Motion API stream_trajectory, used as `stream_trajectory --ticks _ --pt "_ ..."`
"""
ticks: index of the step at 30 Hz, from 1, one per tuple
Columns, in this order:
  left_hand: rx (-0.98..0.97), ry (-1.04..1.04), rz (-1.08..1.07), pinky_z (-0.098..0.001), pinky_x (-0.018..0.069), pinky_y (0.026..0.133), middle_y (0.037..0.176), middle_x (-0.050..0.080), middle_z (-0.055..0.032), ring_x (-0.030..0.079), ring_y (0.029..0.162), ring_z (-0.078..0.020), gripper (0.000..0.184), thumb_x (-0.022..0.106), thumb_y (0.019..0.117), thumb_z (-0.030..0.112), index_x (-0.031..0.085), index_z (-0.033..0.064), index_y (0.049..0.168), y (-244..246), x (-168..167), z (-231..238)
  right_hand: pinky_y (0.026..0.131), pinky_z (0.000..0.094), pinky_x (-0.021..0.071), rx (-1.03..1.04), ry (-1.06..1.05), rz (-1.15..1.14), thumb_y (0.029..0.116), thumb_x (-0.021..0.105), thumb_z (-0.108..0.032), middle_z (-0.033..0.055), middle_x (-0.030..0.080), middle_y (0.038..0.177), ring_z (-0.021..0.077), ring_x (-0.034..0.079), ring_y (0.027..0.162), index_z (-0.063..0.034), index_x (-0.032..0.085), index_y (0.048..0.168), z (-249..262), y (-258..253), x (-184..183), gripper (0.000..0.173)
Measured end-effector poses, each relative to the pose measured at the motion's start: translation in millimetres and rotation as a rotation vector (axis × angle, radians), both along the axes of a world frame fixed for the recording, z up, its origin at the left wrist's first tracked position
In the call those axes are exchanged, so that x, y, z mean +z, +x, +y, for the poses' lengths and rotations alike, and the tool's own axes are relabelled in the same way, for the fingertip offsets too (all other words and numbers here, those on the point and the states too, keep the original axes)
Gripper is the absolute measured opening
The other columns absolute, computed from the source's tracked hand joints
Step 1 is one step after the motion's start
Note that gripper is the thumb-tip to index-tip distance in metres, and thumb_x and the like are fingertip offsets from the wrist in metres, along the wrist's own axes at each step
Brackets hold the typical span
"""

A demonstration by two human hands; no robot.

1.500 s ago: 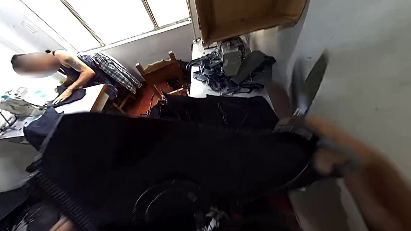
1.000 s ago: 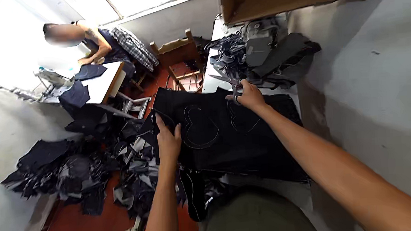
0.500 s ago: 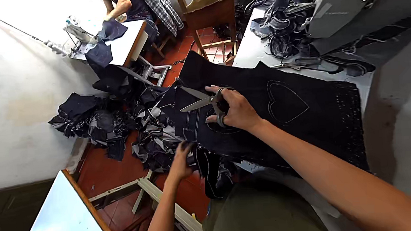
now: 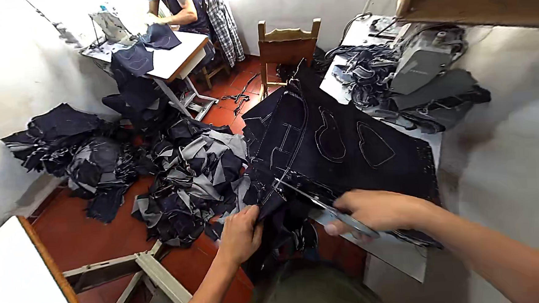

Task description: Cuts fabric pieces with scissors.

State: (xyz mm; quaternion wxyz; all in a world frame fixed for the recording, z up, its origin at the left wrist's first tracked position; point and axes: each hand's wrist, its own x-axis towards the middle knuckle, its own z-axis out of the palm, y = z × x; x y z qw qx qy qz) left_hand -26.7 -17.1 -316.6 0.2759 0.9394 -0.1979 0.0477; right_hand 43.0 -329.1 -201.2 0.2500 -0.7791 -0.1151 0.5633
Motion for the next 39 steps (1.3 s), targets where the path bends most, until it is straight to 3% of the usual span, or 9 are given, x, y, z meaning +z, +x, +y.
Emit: stream_trajectory --ticks 7,12,14,19,23,29,31,35,39 --pt "-0.139 -0.353 0.087 -0.0345 0.0541 0.065 0.07 0.062 -0.0065 0.064 0.068 -0.0163 0.028 0.056 0.0999 0.024 0.064 0.0031 0.083 -20 23 12 0.086 0.0411 0.0562 -0.388 0.405 -0.72 0.0669 0.087 -0.06 0.002 0.07 0.107 0.0146 0.066 0.096 -0.0113 0.065 0.126 64 -52 -29 0.08" --pt "-0.478 -0.823 0.562 -0.0342 0.0439 0.111 0.138 0.059 0.0012 0.053 0.13 -0.0082 0.062 0.037 0.1038 0.064 0.058 0.0137 0.134 -5 19 31 0.059 0.0163 0.0476 -0.634 0.802 -0.616 0.0747 0.087 -0.024 -0.0082 0.061 0.071 -0.0021 0.057 0.064 -0.0125 0.067 0.088 111 -75 2 0.027" --pt "-0.55 -0.729 0.57 -0.0261 0.0486 0.104 0.122 0.068 0.0081 0.059 0.117 0.0034 0.059 0.038 0.1055 0.059 0.068 0.0126 0.124 1 14 33 0.053 0.0168 0.0465 -0.566 0.881 -0.634 0.0738 0.086 -0.017 -0.0059 0.061 0.067 -0.0001 0.056 0.059 -0.0101 0.067 0.086 108 -71 25 0.024" --pt "-0.444 -0.785 0.151 -0.015 0.053 0.071 0.086 0.065 0.0163 0.061 0.078 0.0072 0.028 0.055 0.1035 0.047 0.071 0.0256 0.095 24 90 42 0.073 0.0261 0.0569 -0.617 0.605 -1.343 0.0791 0.082 -0.048 -0.0025 0.073 0.1 0.0036 0.067 0.086 -0.0079 0.066 0.11 46 -77 47 0.054" --pt "-0.16 -0.899 -0.265 -0.0081 0.0496 0.073 0.087 0.064 0.0264 0.059 0.08 0.0127 0.018 0.053 0.105 0.037 0.068 0.0349 0.095 12 210 49 0.096 0.0374 0.0575 -0.74 0.926 -0.871 0.0763 0.068 -0.079 -0.0011 0.071 0.127 0.0159 0.067 0.117 -0.0199 0.059 0.124 34 -122 -35 0.076" --pt "-0.147 -0.999 -0.875 -0.0299 0.0561 0.093 0.102 0.072 0.0024 0.069 0.101 -0.0103 0.019 0.046 0.1063 0.007 0.065 0.0078 0.109 25 284 66 0.087 0.0256 0.0615 -1.08 1.32 -0.661 0.0791 0.088 -0.024 -0.0098 0.077 0.103 0.0025 0.072 0.095 -0.0192 0.07 0.113 120 -149 -51 0.039" --pt "-0.431 -0.57 -0.88 -0.0258 0.0494 0.101 0.121 0.067 0.0002 0.061 0.116 -0.0078 0.028 0.041 0.1065 0.003 0.06 -0.0003 0.127 41 271 120 0.079 0.0234 0.0617 -1.193 1.225 -0.817 0.0748 0.09 -0.032 -0.0101 0.076 0.096 0.0015 0.071 0.087 -0.0241 0.072 0.11 83 -148 -19 0.04" --pt "0.103 -0.674 -0.628 -0.0113 0.0508 0.067 0.066 0.058 0.0097 0.059 0.066 0.0071 0.02 0.048 0.097 -0.002 0.054 0.0022 0.078 20 278 27 0.067 0.0106 0.0547 -1.263 0.83 -1.202 0.0736 0.084 -0.058 -0.0248 0.071 0.091 -0.0116 0.064 0.079 -0.0397 0.069 0.104 -51 -168 46 0.039" --pt "-0.194 -0.536 -0.549 -0.0214 0.0535 0.088 0.106 0.062 0.0091 0.061 0.096 0.0048 0.03 0.045 0.109 0.029 0.056 0.006 0.123 89 223 7 0.061 0.0062 0.0455 -0.995 0.363 -1.617 0.0865 0.073 -0.056 -0.0278 0.056 0.079 -0.0177 0.052 0.069 -0.0325 0.057 0.096 -155 -141 102 0.03"
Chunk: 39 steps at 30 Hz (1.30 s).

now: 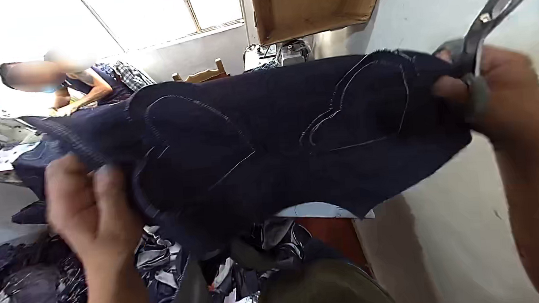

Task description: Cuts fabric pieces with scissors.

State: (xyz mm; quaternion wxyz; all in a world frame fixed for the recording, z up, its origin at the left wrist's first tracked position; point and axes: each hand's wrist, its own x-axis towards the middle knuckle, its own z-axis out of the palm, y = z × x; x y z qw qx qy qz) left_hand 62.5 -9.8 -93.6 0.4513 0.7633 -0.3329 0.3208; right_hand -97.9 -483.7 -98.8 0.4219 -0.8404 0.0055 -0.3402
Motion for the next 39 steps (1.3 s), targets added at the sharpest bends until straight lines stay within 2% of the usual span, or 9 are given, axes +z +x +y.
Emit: stream_trajectory --ticks 4,9,14,19,22,25,30,35,39 --pt "0.141 0.201 0.297 -0.0483 0.0596 0.082 0.102 0.071 -0.018 0.071 0.086 -0.0228 0.055 0.052 0.1064 0.022 0.035 -0.004 0.152 33 -22 -89 0.072 0.0584 0.0469 -0.16 -0.393 0.147 0.0813 0.078 -0.028 0.0255 0.062 0.092 0.0361 0.06 0.081 0.01 0.058 0.113 -80 84 6 0.054" --pt "0.365 0.493 0.599 -0.0634 0.0566 0.074 0.084 0.068 -0.0244 0.069 0.075 -0.0436 0.072 0.058 0.1054 0.026 0.02 0.0017 0.161 77 -123 -150 0.082 0.0743 0.049 -0.219 -0.308 0.54 0.0832 0.086 -0.035 0.0347 0.065 0.102 0.0557 0.064 0.098 0.007 0.06 0.12 -110 197 -128 0.061" --pt "0.517 0.468 0.739 -0.0584 0.054 0.072 0.073 0.063 -0.0179 0.063 0.066 -0.0367 0.077 0.066 0.1012 0.028 0.024 0.0004 0.16 85 -141 -152 0.082 0.0549 0.0576 0.065 0.09 0.485 0.0735 0.092 -0.036 0.0159 0.07 0.101 0.0311 0.069 0.092 -0.0018 0.064 0.119 35 199 -197 0.063" --pt "0.471 0.477 0.796 -0.0607 0.0539 0.075 0.08 0.068 -0.0207 0.066 0.073 -0.0379 0.073 0.071 0.0972 0.028 0.037 0.0008 0.156 90 -127 -143 0.11 0.0456 0.0499 0.364 0.138 0.132 0.0783 0.082 -0.056 0.0095 0.065 0.139 0.0243 0.058 0.134 -0.0009 0.064 0.131 160 194 -225 0.078" --pt "0.472 0.295 0.487 -0.0379 0.0577 0.065 0.093 0.068 -0.0083 0.064 0.069 -0.0157 0.061 0.065 0.0978 0.035 0.05 0.0007 0.145 77 -152 -103 0.108 0.0434 0.0527 0.288 0.055 0.044 0.0797 0.08 -0.06 0.0043 0.067 0.138 0.0206 0.059 0.133 -0.0071 0.066 0.129 171 191 -244 0.074" --pt "0.699 0.398 0.601 -0.0521 0.058 0.083 0.104 0.068 -0.0241 0.069 0.092 -0.0344 0.03 0.054 0.1023 0.016 0.066 -0.0083 0.115 30 -208 -46 0.108 0.044 0.0531 0.312 -0.009 0.023 0.081 0.079 -0.06 0.0038 0.065 0.139 0.0203 0.058 0.134 -0.0089 0.062 0.135 164 189 -244 0.076" --pt "0.27 0.467 1.136 -0.0492 0.0464 0.112 0.148 0.05 -0.0271 0.055 0.134 -0.0366 0.057 0.068 0.0911 0.012 0.054 -0.003 0.144 -32 -338 -26 0.107 0.0474 0.0525 0.333 -0.05 0.073 0.0795 0.08 -0.058 0.0073 0.067 0.137 0.0252 0.06 0.132 -0.0027 0.064 0.124 156 190 -235 0.073" --pt "0.165 0.402 1.086 -0.0489 0.0549 0.099 0.104 0.075 -0.0146 0.071 0.103 -0.0263 0.028 0.072 0.0909 0.025 0.073 0.0005 0.104 -55 -332 -43 0.101 0.0502 0.0549 0.377 -0.145 0.135 0.0761 0.083 -0.055 0.0074 0.067 0.137 0.0267 0.065 0.125 -0.004 0.067 0.125 142 193 -223 0.072" --pt "0.26 0.486 0.971 -0.058 0.0566 0.078 0.082 0.072 -0.0161 0.073 0.082 -0.0333 0.027 0.064 0.0939 0.026 0.07 0.0002 0.091 -79 -286 -35 0.067 0.0386 0.0612 0.453 -0.182 0.079 0.0811 0.079 -0.054 0.0094 0.075 0.088 0.0197 0.073 0.079 -0.004 0.075 0.094 117 181 -176 0.052"
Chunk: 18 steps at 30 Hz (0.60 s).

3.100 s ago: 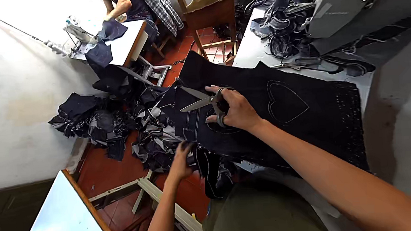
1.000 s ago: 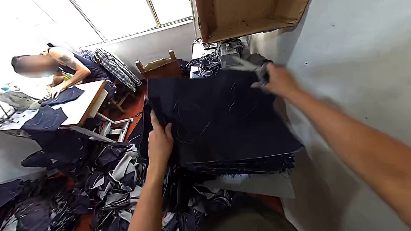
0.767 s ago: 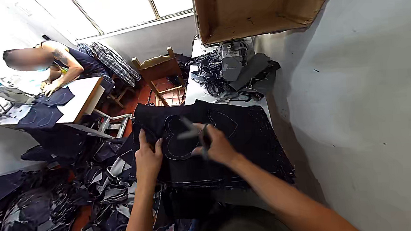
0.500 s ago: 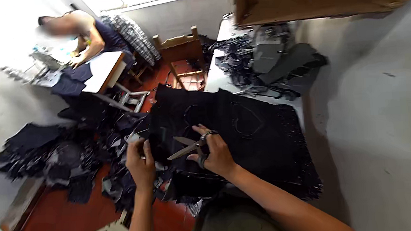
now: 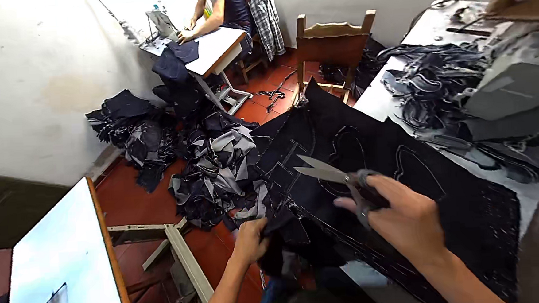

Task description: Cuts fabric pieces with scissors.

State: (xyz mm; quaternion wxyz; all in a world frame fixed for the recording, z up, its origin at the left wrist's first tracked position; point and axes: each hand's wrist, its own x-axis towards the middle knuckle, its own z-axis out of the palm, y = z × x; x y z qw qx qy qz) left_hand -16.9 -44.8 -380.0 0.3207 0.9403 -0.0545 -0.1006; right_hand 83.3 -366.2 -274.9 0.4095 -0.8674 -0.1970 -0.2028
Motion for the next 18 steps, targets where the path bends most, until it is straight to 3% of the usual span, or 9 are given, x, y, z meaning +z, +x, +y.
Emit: stream_trajectory --ticks 2,3,6,9,11,13,15,17,18 --pt "0.001 0.016 -0.174 -0.0555 0.0572 0.067 0.074 0.07 -0.0134 0.072 0.072 -0.0305 0.023 0.065 0.0911 0.023 0.068 0.0017 0.084 -11 15 4 0.053 0.0242 0.0529 0.289 0.084 0.42 0.0763 0.077 -0.065 -0.0056 0.069 0.071 0.0027 0.063 0.062 -0.0133 0.07 0.086 -16 -22 24 0.053" --pt "-0.005 0.022 -0.249 -0.0531 0.0569 0.063 0.071 0.068 -0.0111 0.071 0.068 -0.028 0.022 0.064 0.0904 0.023 0.067 0.0036 0.081 -19 20 7 0.053 0.0244 0.0515 0.499 0.056 0.761 0.0728 0.077 -0.07 -0.0083 0.067 0.07 0.0019 0.061 0.06 -0.0154 0.069 0.088 -23 -31 33 0.057" --pt "-0.037 0.035 -0.394 -0.0466 0.0546 0.054 0.066 0.065 -0.0065 0.068 0.062 -0.0226 0.022 0.062 0.0905 0.024 0.063 0.0076 0.075 -31 34 12 0.072 0.0452 0.0546 0.812 -0.392 1.323 0.0879 0.064 -0.068 0.0083 0.068 0.082 0.0219 0.067 0.076 -0.0042 0.066 0.103 -11 -39 36 0.066" --pt "-0.049 0.07 -0.486 -0.0427 0.0526 0.05 0.062 0.062 -0.004 0.065 0.058 -0.0198 0.023 0.061 0.0896 0.024 0.06 0.0102 0.071 -30 39 17 0.079 0.0571 0.0504 0.623 -0.638 1.315 0.0887 0.061 -0.072 0.0174 0.065 0.09 0.0339 0.065 0.086 -0.0016 0.065 0.107 18 -44 28 0.073" --pt "-0.028 0.057 -0.495 -0.044 0.0518 0.05 0.061 0.06 -0.0046 0.065 0.057 -0.021 0.022 0.061 0.0882 0.023 0.06 0.0095 0.07 -31 40 22 0.071 0.0463 0.0586 0.521 -0.54 1.251 0.088 0.067 -0.068 0.0101 0.069 0.079 0.0246 0.07 0.071 -0.0041 0.067 0.099 30 -47 26 0.065" --pt "-0.002 0.007 -0.462 -0.0466 0.0525 0.052 0.061 0.061 -0.0059 0.065 0.058 -0.0229 0.022 0.063 0.0873 0.021 0.061 0.0074 0.07 -36 44 24 0.067 0.0408 0.0576 0.432 -0.419 1.118 0.0854 0.072 -0.065 0.0048 0.067 0.074 0.0187 0.068 0.065 -0.0067 0.066 0.095 39 -58 32 0.06" --pt "0.011 -0.079 -0.454 -0.0452 0.0527 0.054 0.061 0.06 -0.0054 0.064 0.058 -0.0215 0.023 0.063 0.088 0.021 0.061 0.0071 0.07 -41 48 23 0.073 0.0431 0.0539 0.337 -0.235 0.854 0.0758 0.081 -0.064 0.0055 0.069 0.086 0.0193 0.066 0.078 -0.0064 0.067 0.104 53 -73 35 0.065" --pt "0.018 -0.223 -0.426 -0.0408 0.0532 0.056 0.061 0.06 -0.004 0.063 0.059 -0.0175 0.026 0.063 0.091 0.024 0.062 0.0075 0.072 -53 49 19 0.091 0.0431 0.0557 0.304 -0.141 0.714 0.0704 0.079 -0.071 0.0072 0.071 0.116 0.0197 0.068 0.105 -0.0062 0.061 0.127 78 -87 32 0.088" --pt "0.015 -0.333 -0.401 -0.0366 0.0527 0.057 0.062 0.06 -0.0027 0.062 0.059 -0.0141 0.027 0.064 0.0921 0.027 0.062 0.0074 0.073 -56 48 17 0.086 0.0407 0.0563 0.257 -0.059 0.667 0.071 0.081 -0.067 0.007 0.072 0.109 0.0181 0.068 0.099 -0.0056 0.063 0.122 94 -93 27 0.082"
